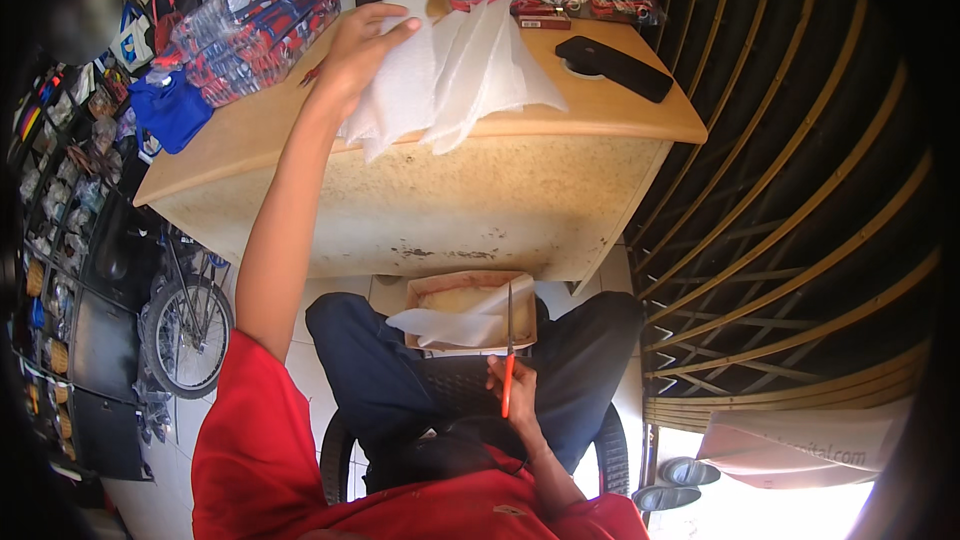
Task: The person cuts a shape out of white foam material using scissors. They then pick up additional pieces of foam from a table and place them into a shoebox.
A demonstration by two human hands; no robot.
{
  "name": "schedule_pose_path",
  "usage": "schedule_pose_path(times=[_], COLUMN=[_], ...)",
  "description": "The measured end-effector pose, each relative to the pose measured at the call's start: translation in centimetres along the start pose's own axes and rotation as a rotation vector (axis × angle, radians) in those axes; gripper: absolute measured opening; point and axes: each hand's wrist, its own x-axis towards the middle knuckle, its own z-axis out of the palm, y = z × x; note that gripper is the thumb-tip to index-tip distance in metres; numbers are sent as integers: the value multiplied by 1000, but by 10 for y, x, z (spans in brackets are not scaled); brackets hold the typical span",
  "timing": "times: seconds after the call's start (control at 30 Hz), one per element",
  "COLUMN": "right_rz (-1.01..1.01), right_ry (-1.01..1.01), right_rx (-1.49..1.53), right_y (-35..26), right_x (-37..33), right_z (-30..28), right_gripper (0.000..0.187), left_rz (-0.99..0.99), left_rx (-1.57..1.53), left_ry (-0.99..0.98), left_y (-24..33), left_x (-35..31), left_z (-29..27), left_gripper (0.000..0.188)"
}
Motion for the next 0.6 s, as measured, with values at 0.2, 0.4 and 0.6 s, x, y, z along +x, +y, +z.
schedule_pose_path(times=[0.2,0.4,0.6], right_rz=[22,52,-21], right_ry=[6,51,-23], right_rx=[-26,47,97], right_y=[-6,-7,-6], right_x=[-7,-15,-13], right_z=[-13,-26,-42], right_gripper=[34,33,36], left_rz=[255,180,-458], left_rx=[547,-314,564], left_ry=[308,356,-538], left_y=[8,-62,-192], left_x=[-8,-185,-271], left_z=[8,15,93], left_gripper=[29,18,51])
